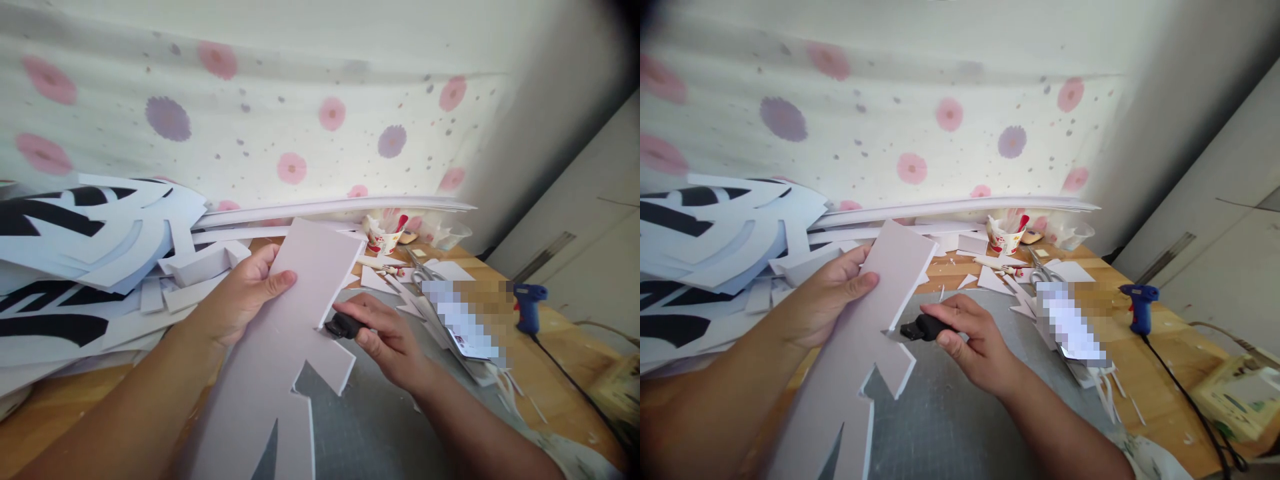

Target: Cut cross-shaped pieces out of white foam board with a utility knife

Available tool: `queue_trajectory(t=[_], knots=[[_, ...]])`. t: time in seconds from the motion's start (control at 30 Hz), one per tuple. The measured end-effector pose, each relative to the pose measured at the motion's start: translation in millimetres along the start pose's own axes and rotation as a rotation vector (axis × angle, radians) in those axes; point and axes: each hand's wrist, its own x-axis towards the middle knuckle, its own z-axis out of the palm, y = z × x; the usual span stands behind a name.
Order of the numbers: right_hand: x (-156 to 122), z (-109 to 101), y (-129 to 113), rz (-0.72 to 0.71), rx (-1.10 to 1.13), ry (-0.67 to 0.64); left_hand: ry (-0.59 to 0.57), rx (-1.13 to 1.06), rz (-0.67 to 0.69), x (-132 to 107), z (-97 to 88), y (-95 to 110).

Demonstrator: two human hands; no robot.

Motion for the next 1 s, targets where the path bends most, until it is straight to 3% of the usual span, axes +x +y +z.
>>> queue_trajectory(t=[0.53, 0.7, 0.8, 1.0], knots=[[0.9, 6.2, -2.7, -0.055, -0.118, 0.146, 0.030, -0.006, -0.032, -2.4, 1.4, 6.2], [-1.8, 4.8, 1.3, 0.123, 0.014, 0.165, 0.079, 0.002, -0.049, -3.0, 3.0, 8.5], [-2.5, 3.2, 0.6, 0.214, 0.038, 0.121, 0.066, 0.009, -0.054, -2.8, 2.9, 8.1], [0.5, 1.9, -5.5, 0.211, -0.037, -0.004, -0.005, 0.021, -0.083, -2.9, 1.7, 4.8]])
